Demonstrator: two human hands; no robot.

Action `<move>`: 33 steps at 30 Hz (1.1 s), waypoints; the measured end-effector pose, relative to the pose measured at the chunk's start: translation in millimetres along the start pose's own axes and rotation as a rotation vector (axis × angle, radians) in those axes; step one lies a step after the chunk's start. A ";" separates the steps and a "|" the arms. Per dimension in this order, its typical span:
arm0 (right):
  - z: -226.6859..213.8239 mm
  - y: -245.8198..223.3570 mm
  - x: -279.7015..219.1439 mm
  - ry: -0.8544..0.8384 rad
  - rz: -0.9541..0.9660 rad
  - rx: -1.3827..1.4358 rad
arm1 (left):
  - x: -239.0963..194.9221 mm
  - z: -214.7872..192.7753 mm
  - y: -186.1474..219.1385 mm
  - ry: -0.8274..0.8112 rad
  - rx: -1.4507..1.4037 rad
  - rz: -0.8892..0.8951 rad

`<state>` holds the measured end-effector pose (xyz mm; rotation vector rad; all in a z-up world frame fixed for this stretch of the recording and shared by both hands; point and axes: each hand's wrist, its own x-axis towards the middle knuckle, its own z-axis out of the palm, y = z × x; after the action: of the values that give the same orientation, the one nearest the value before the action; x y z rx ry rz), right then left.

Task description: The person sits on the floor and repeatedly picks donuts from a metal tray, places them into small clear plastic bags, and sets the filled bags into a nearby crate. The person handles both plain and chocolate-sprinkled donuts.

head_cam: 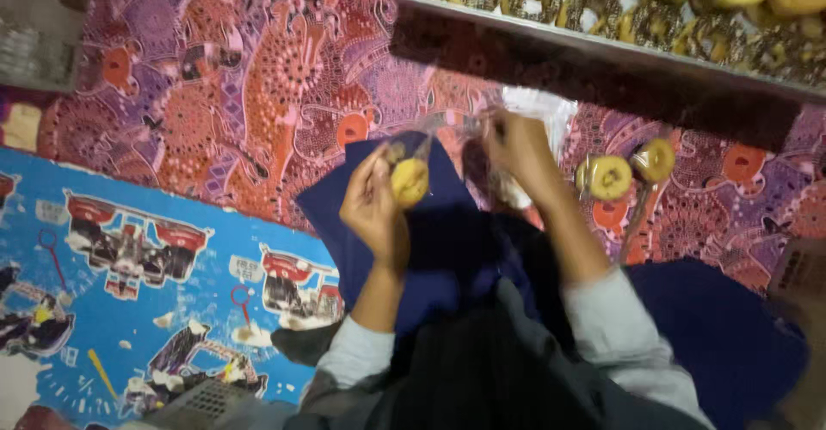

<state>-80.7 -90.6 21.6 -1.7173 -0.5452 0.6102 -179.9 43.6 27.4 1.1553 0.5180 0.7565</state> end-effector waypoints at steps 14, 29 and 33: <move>33.4 16.1 -18.1 0.204 0.042 0.267 | 10.1 -46.4 -42.4 -0.190 0.225 -0.100; -53.3 142.7 -82.1 0.637 -0.563 -0.972 | -49.1 49.1 -98.4 -0.622 0.669 0.137; -147.8 182.6 -132.8 0.899 -0.011 0.860 | -72.8 158.6 -192.2 -0.868 0.467 0.080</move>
<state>-76.9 -324.2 -113.6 -0.9878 0.3276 -0.0132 -63.9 -149.4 -101.9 1.7995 -0.0992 0.1373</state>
